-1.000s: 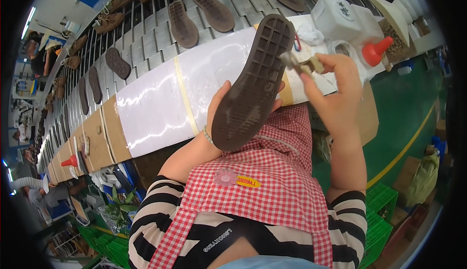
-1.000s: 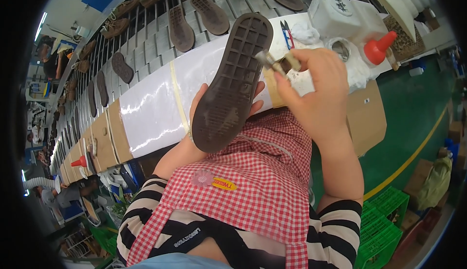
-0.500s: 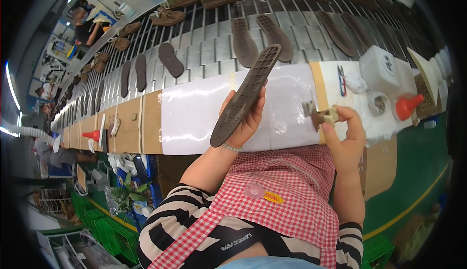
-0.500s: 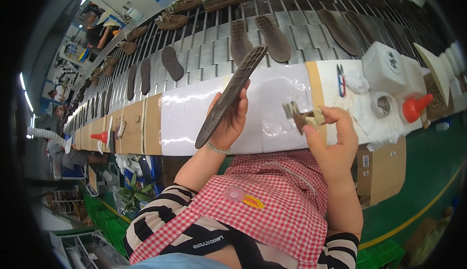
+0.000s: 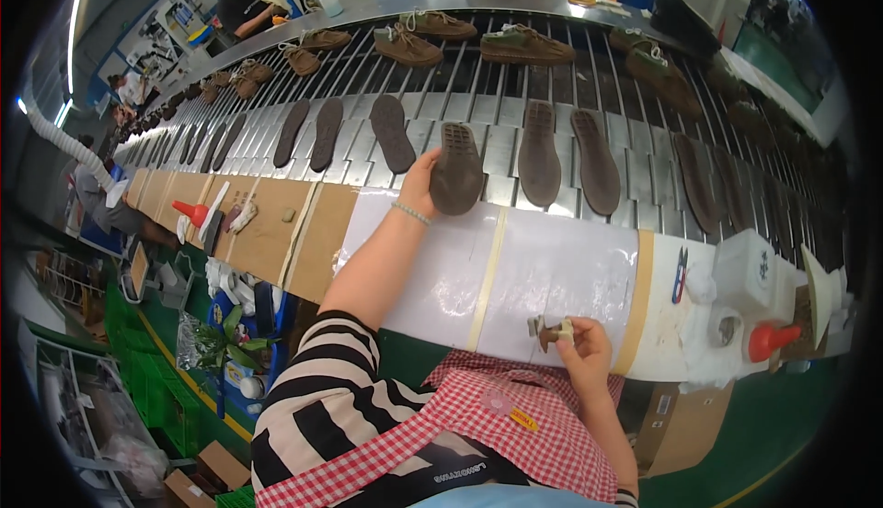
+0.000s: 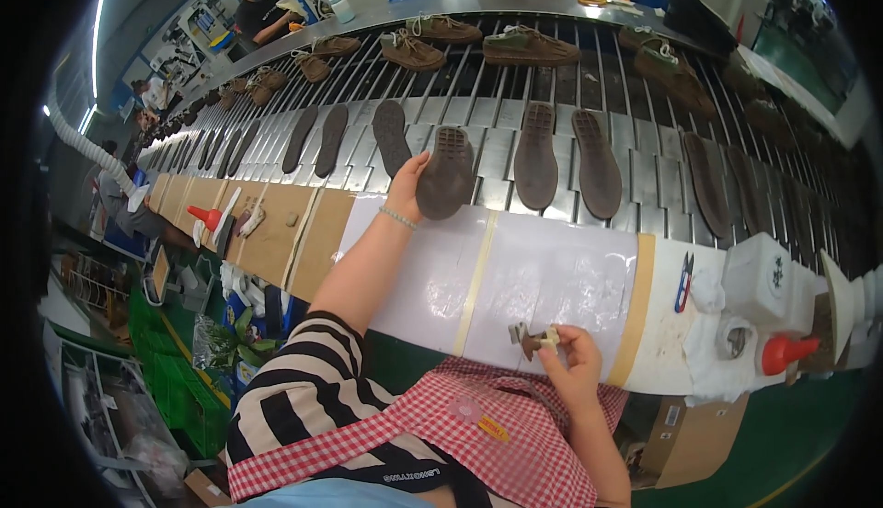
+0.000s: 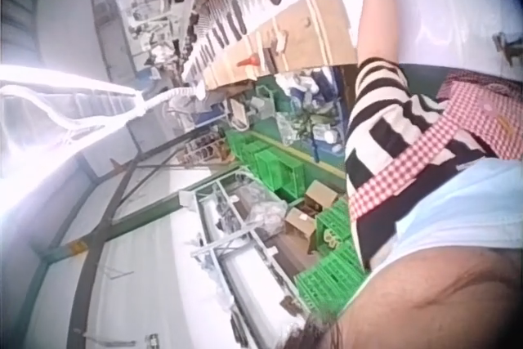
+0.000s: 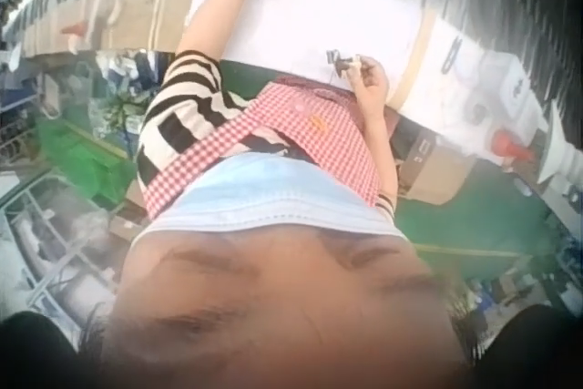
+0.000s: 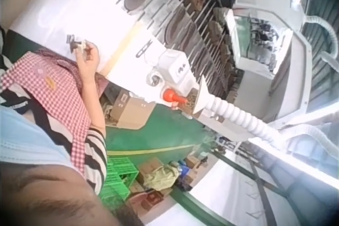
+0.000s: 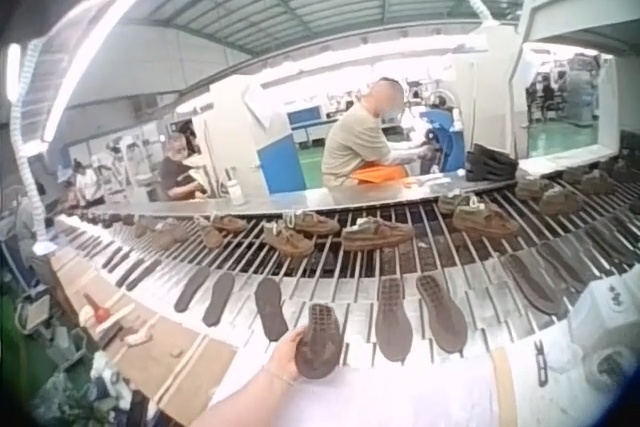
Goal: Applying adhesive to shoe soles at a manufacturing line.
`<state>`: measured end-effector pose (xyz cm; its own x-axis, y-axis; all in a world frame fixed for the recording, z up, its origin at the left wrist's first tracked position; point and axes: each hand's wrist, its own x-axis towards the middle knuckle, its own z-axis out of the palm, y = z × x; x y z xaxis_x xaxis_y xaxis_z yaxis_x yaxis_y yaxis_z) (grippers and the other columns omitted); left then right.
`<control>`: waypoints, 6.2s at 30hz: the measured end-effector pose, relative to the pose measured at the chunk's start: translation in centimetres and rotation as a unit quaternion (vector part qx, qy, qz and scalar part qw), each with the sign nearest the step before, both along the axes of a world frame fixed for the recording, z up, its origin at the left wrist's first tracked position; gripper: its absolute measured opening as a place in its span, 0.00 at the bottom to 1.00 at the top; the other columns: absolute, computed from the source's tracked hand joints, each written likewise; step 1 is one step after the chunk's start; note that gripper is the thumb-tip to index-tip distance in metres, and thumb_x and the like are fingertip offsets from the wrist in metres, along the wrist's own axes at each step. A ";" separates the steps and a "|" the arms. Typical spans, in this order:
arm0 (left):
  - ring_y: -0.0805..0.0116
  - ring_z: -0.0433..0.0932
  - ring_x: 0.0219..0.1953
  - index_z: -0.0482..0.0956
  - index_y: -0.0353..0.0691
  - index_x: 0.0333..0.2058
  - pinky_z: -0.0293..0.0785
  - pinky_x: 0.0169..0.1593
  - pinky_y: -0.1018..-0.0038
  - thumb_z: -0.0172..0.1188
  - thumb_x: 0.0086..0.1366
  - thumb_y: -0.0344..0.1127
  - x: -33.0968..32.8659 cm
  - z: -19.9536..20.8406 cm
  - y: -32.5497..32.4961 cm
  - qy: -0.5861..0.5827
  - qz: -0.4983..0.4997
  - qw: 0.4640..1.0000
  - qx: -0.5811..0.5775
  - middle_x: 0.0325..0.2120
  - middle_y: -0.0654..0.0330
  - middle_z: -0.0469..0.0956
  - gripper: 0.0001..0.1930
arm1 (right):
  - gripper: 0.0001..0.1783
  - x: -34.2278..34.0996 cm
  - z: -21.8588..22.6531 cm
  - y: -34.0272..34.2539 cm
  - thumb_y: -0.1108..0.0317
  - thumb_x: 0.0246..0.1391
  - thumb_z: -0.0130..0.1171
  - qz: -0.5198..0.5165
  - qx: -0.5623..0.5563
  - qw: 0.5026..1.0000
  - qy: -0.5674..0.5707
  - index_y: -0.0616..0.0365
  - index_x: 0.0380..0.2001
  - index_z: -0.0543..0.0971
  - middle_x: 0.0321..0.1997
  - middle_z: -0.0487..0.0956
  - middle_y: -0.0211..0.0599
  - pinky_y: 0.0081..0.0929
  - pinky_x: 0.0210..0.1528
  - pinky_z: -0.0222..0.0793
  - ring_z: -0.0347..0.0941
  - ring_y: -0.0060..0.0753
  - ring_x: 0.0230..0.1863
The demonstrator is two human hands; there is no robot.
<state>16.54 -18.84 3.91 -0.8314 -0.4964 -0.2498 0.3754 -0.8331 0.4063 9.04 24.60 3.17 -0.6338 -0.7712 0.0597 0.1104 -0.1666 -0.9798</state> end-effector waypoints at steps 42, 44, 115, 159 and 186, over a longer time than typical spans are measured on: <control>0.47 0.73 0.58 0.46 0.37 0.73 0.74 0.59 0.46 0.41 0.76 0.52 1.1 8.0 16.9 0.208 -0.215 0.953 0.050 0.72 0.46 0.51 0.36 | 0.19 -18.2 10.0 14.4 0.70 0.38 0.73 -0.327 0.396 0.587 0.625 0.56 0.38 0.83 0.39 0.82 0.41 0.46 0.54 0.67 0.75 0.49 0.50; 0.49 0.76 0.55 0.51 0.38 0.72 0.77 0.57 0.46 0.41 0.76 0.54 1.2 7.4 18.0 0.172 -0.212 0.962 0.000 0.71 0.46 0.55 0.35 | 0.19 -18.3 9.5 13.8 0.69 0.37 0.72 -0.294 0.398 0.585 0.643 0.54 0.38 0.84 0.38 0.82 0.39 0.45 0.55 0.66 0.75 0.47 0.50; 0.66 0.81 0.48 0.69 0.35 0.62 0.82 0.50 0.69 0.42 0.78 0.45 0.9 9.9 27.6 -0.002 -0.311 0.949 0.055 0.50 0.53 0.78 0.23 | 0.22 0.0 15.7 1.0 0.76 0.37 0.69 -0.040 0.095 0.835 0.540 0.54 0.42 0.83 0.41 0.82 0.32 0.50 0.63 0.66 0.75 0.41 0.55; 0.39 0.56 0.70 0.63 0.30 0.65 0.60 0.71 0.46 0.37 0.77 0.43 0.4 8.1 25.7 0.091 -0.293 0.924 0.227 0.66 0.42 0.62 0.27 | 0.26 4.0 13.5 2.2 0.69 0.34 0.80 -0.096 0.124 0.923 0.352 0.60 0.40 0.80 0.40 0.82 0.39 0.35 0.45 0.72 0.77 0.42 0.43; 0.44 0.65 0.67 0.60 0.27 0.66 0.64 0.69 0.47 0.34 0.78 0.43 2.1 7.8 26.6 0.167 -0.351 0.894 0.221 0.63 0.38 0.66 0.27 | 0.24 0.9 14.1 3.6 0.74 0.38 0.75 -0.184 0.181 0.836 0.485 0.60 0.42 0.79 0.37 0.79 0.36 0.44 0.63 0.66 0.76 0.34 0.38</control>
